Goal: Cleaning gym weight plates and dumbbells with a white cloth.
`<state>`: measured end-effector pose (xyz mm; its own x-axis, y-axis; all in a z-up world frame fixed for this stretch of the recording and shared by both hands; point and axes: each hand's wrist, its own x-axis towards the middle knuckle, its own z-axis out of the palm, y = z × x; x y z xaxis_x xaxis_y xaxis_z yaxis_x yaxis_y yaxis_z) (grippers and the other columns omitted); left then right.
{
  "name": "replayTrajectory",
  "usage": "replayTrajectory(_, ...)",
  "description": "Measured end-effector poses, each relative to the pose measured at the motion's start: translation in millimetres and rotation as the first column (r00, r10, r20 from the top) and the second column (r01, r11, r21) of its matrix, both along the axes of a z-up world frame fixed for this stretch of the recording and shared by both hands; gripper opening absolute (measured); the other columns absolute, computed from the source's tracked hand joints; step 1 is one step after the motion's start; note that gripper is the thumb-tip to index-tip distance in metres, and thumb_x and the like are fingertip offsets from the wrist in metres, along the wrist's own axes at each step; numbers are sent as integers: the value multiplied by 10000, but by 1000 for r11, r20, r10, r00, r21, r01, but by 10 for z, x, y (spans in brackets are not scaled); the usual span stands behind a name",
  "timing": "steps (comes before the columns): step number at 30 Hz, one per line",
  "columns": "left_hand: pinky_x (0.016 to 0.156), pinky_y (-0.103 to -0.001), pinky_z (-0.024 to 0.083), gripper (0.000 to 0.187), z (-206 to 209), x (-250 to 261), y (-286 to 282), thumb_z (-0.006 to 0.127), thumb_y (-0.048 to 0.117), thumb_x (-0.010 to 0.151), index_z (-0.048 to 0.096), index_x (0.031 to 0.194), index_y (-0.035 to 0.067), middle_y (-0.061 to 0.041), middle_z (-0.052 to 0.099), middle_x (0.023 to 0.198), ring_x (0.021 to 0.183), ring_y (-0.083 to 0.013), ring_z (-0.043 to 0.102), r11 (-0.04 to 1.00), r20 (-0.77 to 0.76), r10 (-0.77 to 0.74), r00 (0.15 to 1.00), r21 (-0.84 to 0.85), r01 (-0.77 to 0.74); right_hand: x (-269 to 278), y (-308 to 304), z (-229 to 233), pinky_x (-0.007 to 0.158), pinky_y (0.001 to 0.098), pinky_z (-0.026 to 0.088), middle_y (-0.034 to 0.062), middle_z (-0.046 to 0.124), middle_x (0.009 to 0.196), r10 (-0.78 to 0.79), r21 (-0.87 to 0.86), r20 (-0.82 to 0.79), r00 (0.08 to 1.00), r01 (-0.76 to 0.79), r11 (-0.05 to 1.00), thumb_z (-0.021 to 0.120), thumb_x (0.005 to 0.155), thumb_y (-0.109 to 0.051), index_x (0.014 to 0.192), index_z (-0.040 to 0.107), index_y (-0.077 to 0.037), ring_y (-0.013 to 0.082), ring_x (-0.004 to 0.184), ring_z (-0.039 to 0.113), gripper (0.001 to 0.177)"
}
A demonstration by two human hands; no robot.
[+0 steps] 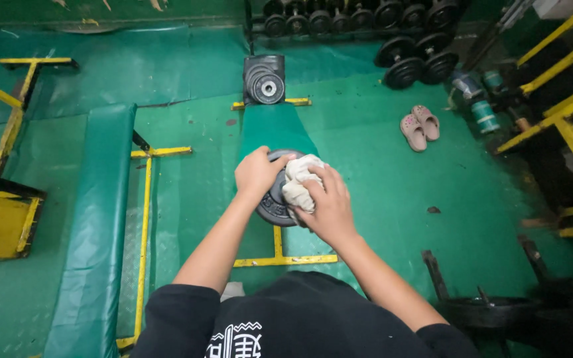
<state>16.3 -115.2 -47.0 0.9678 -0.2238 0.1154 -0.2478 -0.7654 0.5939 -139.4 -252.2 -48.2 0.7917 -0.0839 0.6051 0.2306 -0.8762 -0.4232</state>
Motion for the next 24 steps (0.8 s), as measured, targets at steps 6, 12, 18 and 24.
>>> replayTrajectory(6,863,-505,517,563,-442,190,155,707,562,855,737,1013,21,-239,716,1087,1035,-415,661,991,65,-108,992,87,102,121,7,-39,1095,555,429,156,532,1461,59,12,-41,997,-59,998,881,696,-243,1108,627,-88,486,1343,486,509)
replayTrajectory(12,962,-446,531,563,-717,122,369,672,461,907,652,1258,20,-206,702,1203,1134,-356,671,909,37,-235,971,-345,233,146,-59,-58,1086,521,446,113,629,1351,86,66,0,996,-86,994,863,751,-233,1104,627,-66,463,1334,528,457)
replayTrajectory(18,908,-455,522,465,-246,-325,349,633,410,961,646,1304,96,-177,694,1190,1094,-385,661,966,155,-95,983,-224,128,100,-19,-20,1176,523,440,124,640,1334,111,115,90,990,-121,986,870,752,-193,1132,616,-70,429,1317,567,473)
replayTrajectory(24,915,-460,518,416,-317,-362,449,527,342,1038,620,1353,86,-189,677,1192,1095,-402,649,930,258,-158,953,-286,232,21,46,-88,1136,536,430,154,628,1342,45,86,124,991,-56,995,876,702,-164,1156,623,-64,481,1330,526,530)
